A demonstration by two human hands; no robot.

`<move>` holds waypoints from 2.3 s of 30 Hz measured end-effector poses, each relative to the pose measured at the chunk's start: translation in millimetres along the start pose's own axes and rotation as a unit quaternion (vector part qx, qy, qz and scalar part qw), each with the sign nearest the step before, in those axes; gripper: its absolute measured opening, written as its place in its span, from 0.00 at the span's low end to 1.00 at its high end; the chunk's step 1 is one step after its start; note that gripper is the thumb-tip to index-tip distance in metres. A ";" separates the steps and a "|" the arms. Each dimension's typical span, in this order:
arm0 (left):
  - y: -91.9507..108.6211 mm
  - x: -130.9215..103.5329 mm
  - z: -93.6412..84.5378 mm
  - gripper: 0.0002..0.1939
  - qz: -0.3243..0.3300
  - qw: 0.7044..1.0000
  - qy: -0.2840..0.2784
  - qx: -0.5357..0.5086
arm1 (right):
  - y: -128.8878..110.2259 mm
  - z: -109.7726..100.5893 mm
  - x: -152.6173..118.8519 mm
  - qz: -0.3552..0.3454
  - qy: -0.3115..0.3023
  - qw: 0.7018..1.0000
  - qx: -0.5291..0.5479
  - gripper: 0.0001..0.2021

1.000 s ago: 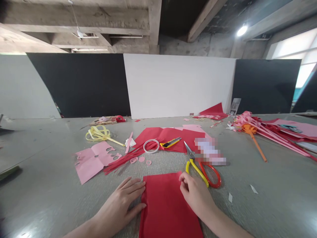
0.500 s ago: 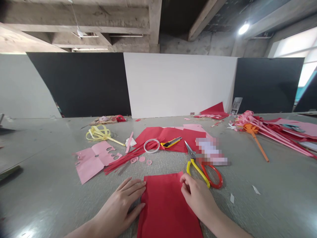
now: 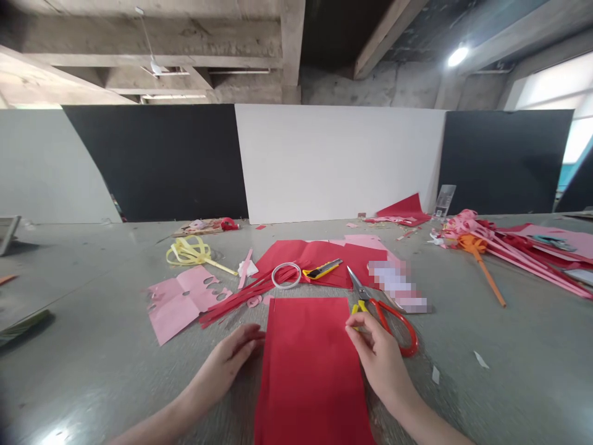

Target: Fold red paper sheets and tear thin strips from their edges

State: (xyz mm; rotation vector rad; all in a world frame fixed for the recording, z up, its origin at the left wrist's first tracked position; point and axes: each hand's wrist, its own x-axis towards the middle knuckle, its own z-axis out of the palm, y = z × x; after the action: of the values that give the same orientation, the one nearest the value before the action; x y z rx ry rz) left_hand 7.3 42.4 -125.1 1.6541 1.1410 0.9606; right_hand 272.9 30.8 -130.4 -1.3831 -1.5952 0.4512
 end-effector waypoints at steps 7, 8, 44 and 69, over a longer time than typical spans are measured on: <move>34.8 -7.8 5.0 0.21 -0.092 0.974 -0.053 -0.202 | -13.0 9.2 -11.6 0.028 0.018 0.999 0.032 0.09; 37.3 -9.1 6.0 0.21 -0.091 0.975 -0.040 -0.196 | -13.4 11.6 -13.8 0.027 0.022 0.999 0.040 0.08; 92.8 20.8 61.7 0.09 0.132 0.922 -0.223 0.289 | -60.6 -20.4 -16.5 -0.080 -0.185 0.977 -0.067 0.11; 59.3 -10.2 -15.4 0.08 0.047 0.944 -0.214 0.248 | -33.1 -48.9 12.1 -0.062 -0.159 0.983 -0.067 0.11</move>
State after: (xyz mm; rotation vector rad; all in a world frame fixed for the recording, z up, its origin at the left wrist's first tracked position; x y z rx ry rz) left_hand 6.3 25.1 -65.4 2.2026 1.0570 0.3371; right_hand 295.5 17.7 -76.1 -1.3506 -1.9908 0.5164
